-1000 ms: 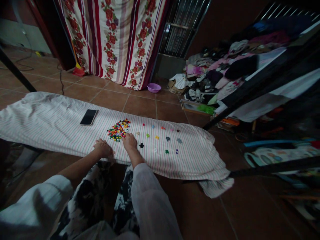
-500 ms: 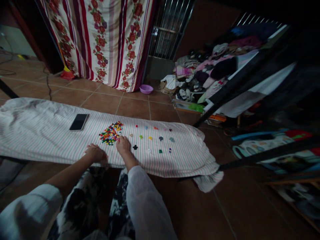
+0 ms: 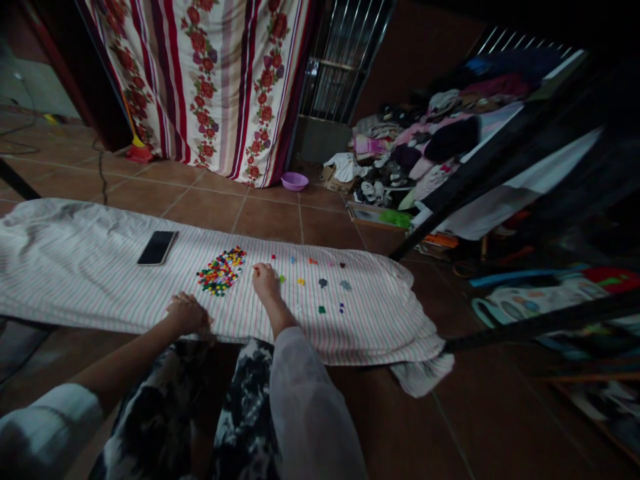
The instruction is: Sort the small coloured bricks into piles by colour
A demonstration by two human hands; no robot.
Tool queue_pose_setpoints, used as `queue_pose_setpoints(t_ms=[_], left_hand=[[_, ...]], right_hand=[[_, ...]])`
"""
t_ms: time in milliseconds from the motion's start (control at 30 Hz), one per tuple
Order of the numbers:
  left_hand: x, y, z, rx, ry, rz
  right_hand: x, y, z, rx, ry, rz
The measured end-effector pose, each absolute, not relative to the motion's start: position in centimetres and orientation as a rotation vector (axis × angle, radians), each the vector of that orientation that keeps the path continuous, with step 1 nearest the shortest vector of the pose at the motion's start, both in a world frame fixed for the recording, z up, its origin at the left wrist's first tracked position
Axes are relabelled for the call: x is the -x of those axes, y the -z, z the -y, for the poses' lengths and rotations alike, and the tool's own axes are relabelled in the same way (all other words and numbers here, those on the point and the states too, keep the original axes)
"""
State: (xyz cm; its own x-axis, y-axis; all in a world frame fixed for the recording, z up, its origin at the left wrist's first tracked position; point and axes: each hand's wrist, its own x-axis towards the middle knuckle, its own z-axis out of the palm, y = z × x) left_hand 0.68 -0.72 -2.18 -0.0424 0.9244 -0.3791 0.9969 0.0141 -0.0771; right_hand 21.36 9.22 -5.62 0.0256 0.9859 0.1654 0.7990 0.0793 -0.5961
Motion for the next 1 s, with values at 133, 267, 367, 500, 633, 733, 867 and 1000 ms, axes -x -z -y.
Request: queue_pose_setpoints(t_ms=[133,267,367,500,633,733,867,1000], left_hand=[[-1.2,1.7,1.2,-2.0,0.671,-2.147],[-1.4,1.3,1.2,-2.033,0.78,-2.115],[-1.4,1.3,1.1,-2.056,0.808,-2.114],[-1.4,1.5,1.1,-2.093,0.83,-2.097],[-1.3,1.9,1.1,-2.13,0.837,-2.094],[-1.2,2.2,1.0,-2.128,0.825,-2.101],[-1.2,2.2,1.0,-2.121,0.8,-2.103],[-1.4,1.8,1.0,-2.104,0.786,-2.111]], right_hand=[[-24.1,4.9,-12.7,1.888,-0.385,1.732],[-26.1,5.2,-15.2,2.028,-0.338,1.739],[-26.8,5.7,-16.5,2.102,-0.311,1.788],[-26.7,6.3,-17.6,2.108,-0.327,1.831],[-26.2,6.7,-18.1,2.086,-0.329,1.874],[-25.9,6.9,-18.4,2.067,-0.323,1.91],[-25.8,7.1,-18.7,2.047,-0.307,1.941],[-25.9,7.1,-18.7,2.012,-0.296,1.968]])
